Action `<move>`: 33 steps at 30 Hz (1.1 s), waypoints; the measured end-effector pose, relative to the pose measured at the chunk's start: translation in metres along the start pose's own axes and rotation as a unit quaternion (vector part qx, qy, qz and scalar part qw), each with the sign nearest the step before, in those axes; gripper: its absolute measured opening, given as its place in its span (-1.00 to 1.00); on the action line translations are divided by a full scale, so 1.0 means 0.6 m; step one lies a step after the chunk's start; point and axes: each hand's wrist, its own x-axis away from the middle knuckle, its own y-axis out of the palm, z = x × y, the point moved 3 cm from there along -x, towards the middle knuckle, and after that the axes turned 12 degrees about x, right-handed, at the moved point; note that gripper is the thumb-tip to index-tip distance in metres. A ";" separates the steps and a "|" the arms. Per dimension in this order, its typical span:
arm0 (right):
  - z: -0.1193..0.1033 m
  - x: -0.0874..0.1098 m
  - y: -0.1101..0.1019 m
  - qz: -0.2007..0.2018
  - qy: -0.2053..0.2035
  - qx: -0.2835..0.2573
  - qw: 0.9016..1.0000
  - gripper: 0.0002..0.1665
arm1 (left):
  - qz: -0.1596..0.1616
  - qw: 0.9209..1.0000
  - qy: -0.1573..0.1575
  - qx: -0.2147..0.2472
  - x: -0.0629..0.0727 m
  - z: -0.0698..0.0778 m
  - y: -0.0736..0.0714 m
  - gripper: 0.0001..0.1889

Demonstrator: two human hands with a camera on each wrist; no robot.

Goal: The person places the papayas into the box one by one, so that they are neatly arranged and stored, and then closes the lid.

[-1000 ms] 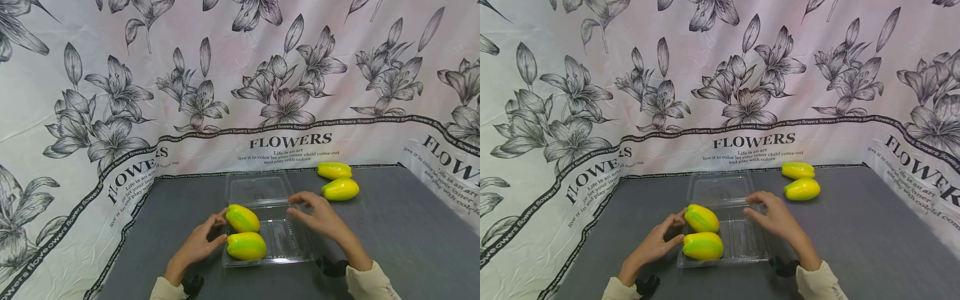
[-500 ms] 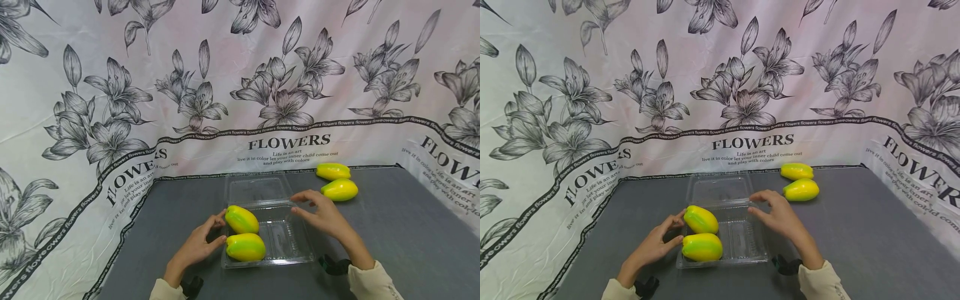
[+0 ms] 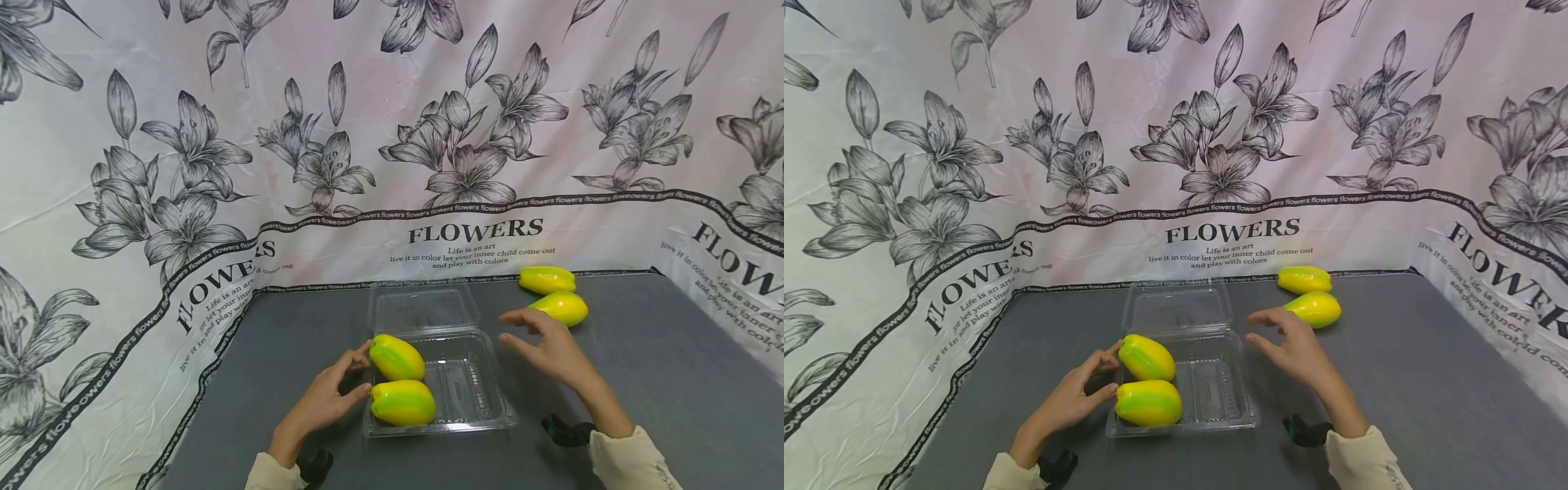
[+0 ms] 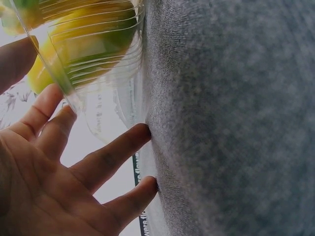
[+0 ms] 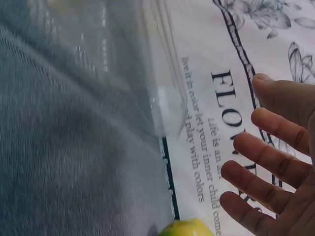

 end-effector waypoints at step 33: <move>0.069 -0.001 -0.047 0.049 0.008 0.056 0.997 -0.57 | -0.007 1.000 -0.005 0.015 0.001 0.001 -0.002 -0.69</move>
